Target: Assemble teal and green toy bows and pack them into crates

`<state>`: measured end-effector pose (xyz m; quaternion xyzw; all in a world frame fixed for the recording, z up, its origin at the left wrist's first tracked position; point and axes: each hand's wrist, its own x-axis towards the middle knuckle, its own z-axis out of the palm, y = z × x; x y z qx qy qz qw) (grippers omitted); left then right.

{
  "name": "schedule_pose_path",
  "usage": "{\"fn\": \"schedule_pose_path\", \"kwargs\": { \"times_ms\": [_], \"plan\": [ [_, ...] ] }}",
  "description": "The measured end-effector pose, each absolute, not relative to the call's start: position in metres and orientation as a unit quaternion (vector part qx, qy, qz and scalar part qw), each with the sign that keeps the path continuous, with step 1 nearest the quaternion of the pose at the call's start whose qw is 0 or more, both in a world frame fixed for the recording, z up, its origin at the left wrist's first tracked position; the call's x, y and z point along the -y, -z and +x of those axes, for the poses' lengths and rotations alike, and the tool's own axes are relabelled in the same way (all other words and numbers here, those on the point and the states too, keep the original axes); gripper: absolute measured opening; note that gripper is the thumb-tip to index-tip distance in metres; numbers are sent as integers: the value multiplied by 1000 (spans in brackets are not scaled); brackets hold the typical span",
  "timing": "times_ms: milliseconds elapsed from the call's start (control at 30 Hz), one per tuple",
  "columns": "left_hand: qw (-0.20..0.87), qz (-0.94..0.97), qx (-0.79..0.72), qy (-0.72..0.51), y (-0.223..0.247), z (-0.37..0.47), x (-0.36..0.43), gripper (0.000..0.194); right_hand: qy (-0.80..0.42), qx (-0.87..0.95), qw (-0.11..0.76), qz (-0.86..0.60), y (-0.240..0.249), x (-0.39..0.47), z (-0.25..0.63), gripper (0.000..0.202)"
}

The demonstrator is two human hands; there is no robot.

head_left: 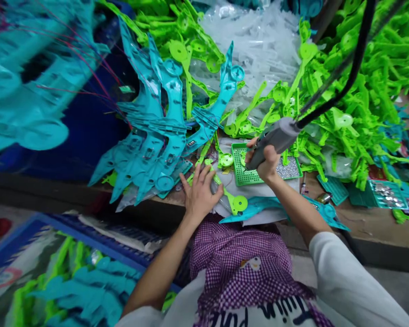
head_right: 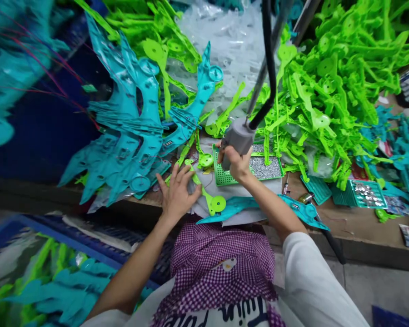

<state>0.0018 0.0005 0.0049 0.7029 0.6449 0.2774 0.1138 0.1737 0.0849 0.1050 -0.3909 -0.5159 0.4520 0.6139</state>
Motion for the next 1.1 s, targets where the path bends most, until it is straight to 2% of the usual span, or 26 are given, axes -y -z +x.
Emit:
{"fn": "schedule_pose_path", "kwargs": {
  "times_ms": [267,533,700,967,1100],
  "plan": [
    [121,699,-650,-271,-10,3,0,50,-454,504,615,-403,-83,-90,180,58],
    [130,710,-641,-262,-11,1,0,46,-460,506,620,-385,-84,-88,181,56],
    [129,720,-634,-250,-11,0,1,56,-457,497,618,-402,-82,-91,180,56],
    [119,726,-632,-244,-11,0,1,64,-464,486,635,-381,-120,-72,175,68],
    [110,723,-636,-245,-9,2,0,65,-544,531,565,-321,-124,-55,145,67]
  ]
}}
